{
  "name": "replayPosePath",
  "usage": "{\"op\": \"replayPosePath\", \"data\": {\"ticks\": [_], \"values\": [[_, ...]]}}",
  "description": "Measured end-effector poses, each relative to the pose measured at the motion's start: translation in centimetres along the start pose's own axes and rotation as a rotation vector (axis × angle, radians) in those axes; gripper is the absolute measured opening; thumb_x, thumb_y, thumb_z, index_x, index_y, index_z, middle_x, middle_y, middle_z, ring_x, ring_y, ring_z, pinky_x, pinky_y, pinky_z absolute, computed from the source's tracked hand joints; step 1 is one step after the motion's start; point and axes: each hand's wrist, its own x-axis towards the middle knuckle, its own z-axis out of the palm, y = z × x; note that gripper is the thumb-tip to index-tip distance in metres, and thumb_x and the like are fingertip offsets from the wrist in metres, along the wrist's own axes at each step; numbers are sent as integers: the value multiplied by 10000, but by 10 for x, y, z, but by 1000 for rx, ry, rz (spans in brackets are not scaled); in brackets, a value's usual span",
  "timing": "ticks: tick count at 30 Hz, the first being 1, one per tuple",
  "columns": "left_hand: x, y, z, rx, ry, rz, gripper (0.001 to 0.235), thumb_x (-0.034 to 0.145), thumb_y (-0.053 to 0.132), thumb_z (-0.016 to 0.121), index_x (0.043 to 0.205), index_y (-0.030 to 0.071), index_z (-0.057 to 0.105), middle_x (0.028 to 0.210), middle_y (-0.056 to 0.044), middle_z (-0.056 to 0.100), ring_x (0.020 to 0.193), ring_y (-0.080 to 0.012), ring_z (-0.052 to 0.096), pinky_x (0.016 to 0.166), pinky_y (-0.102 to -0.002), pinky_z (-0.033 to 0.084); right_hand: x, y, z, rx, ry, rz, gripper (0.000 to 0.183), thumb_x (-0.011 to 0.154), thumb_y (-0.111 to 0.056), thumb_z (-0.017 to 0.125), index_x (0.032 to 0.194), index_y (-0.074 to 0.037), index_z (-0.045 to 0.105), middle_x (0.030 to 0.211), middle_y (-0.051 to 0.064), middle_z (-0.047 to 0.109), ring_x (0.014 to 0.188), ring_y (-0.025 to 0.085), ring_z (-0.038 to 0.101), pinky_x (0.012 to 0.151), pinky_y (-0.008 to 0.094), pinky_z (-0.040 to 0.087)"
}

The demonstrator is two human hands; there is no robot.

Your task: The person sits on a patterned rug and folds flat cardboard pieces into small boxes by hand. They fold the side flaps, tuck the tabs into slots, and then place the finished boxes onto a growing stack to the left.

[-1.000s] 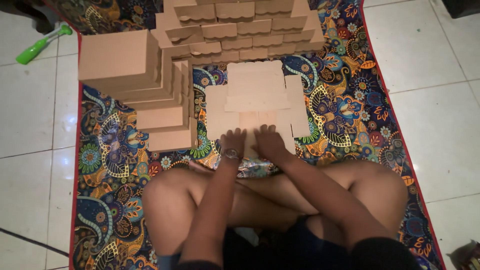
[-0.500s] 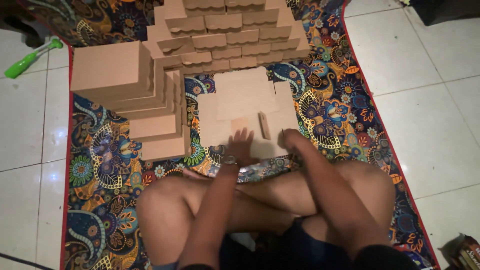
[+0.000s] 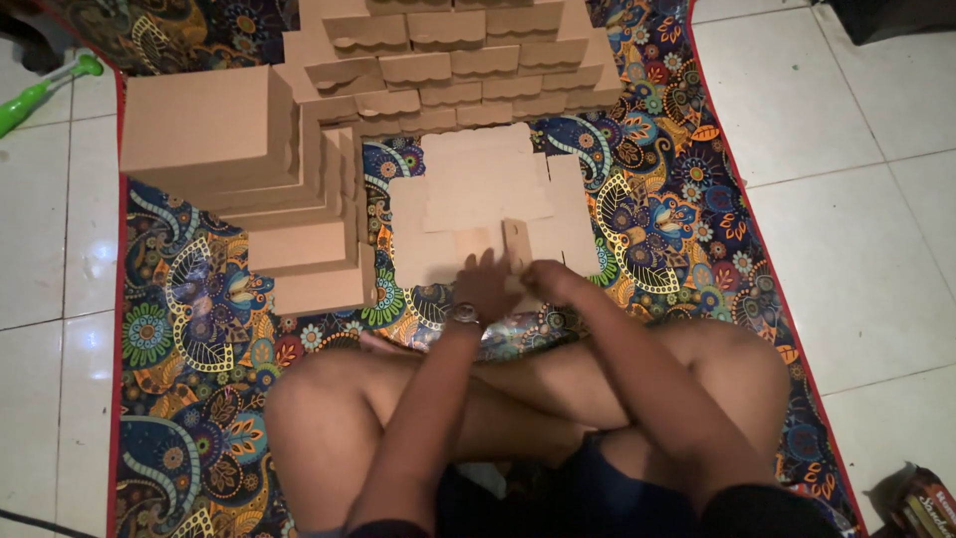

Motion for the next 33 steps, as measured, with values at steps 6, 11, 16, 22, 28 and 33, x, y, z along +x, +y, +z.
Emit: {"op": "replayPosePath", "data": {"ticks": [6, 11, 16, 22, 28, 33], "values": [[3, 15, 3, 296, -83, -37, 864, 853, 627, 677, 1603, 410, 309, 1684, -86, 265, 1450, -471, 328, 1003, -547, 462, 28, 29, 7, -12, 152, -3, 244, 851, -161, 649, 1038, -129, 801, 1042, 163, 781, 1081, 394, 720, 932, 495, 595], [-2, 20, -8, 329, -145, -65, 852, 875, 670, 630, 1611, 362, 331, 1722, -68, 171, 1445, -435, 298, 985, -478, 459, 14, 8, -3, -99, 178, 54, 335, 921, -183, 583, 1209, -40, 676, 1115, 246, 730, 1090, 445, 704, 944, 558, 575], [-2, 19, -3, 317, -147, -60, 862, 879, 691, 607, 1618, 352, 318, 1726, -49, 162, 1445, -454, 281, 993, -497, 442, 25, 14, 11, -165, 141, 59, 311, 926, -188, 551, 1177, -19, 620, 1075, 262, 716, 1050, 458, 715, 896, 567, 584], [0, 16, 0, 328, -153, -54, 877, 879, 707, 598, 1623, 352, 300, 1729, -53, 149, 1450, -456, 274, 1007, -512, 431, -9, -11, 4, -234, 46, 86, 343, 951, -233, 569, 1234, -42, 538, 1150, 237, 668, 1108, 467, 687, 913, 580, 570], [1, 14, 6, 346, -146, -29, 882, 850, 700, 623, 1607, 360, 325, 1709, -58, 200, 1408, -438, 323, 974, -505, 444, 7, 14, 18, -316, -12, 25, 792, 736, -272, 879, 1381, -57, 473, 1293, 222, 582, 1211, 477, 618, 977, 599, 549], [12, 0, 37, 281, -100, 37, 757, 783, 681, 668, 1461, 374, 531, 1573, -21, 387, 1296, -408, 426, 935, -503, 466, 35, 44, 18, -67, -37, 29, 870, 736, -562, 869, 1369, -55, 553, 1317, 256, 628, 1249, 478, 605, 1027, 612, 512]]}}
